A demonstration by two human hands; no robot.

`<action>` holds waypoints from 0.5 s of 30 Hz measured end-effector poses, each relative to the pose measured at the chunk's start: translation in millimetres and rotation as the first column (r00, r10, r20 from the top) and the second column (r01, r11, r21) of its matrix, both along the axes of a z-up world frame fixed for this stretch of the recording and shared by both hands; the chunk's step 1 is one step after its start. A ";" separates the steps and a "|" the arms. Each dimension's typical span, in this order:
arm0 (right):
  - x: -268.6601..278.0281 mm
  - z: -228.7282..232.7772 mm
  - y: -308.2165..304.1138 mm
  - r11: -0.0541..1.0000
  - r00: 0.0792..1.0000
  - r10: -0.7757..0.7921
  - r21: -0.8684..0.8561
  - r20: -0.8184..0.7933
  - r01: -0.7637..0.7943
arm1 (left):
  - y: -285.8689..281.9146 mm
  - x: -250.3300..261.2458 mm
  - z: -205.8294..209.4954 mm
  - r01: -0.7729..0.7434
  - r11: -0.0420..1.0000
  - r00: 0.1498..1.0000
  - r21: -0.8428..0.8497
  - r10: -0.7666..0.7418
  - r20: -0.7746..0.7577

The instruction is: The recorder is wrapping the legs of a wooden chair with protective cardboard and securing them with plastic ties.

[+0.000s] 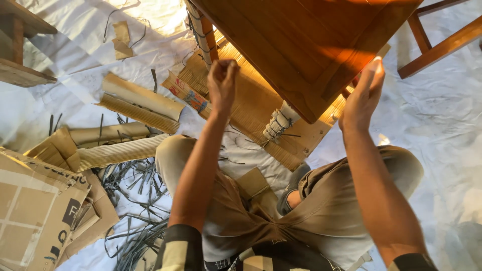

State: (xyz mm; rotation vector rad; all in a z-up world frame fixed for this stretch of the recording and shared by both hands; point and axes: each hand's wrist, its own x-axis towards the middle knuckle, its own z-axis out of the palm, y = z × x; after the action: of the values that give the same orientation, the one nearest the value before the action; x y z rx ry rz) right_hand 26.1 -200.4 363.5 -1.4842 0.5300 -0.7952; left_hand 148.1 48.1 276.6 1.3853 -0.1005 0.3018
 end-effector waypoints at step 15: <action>15.5 -51.8 -4.5 0.993 0.996 0.076 0.090 0.051 -0.080 | 4.6 72.3 75.6 0.164 0.960 0.851 -0.228 -0.254 -0.459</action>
State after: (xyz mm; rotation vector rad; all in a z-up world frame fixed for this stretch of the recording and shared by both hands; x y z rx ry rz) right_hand 41.6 -204.9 311.8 -1.3889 0.4641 -0.7340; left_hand 220.3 52.7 352.2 1.2179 0.1892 -0.2241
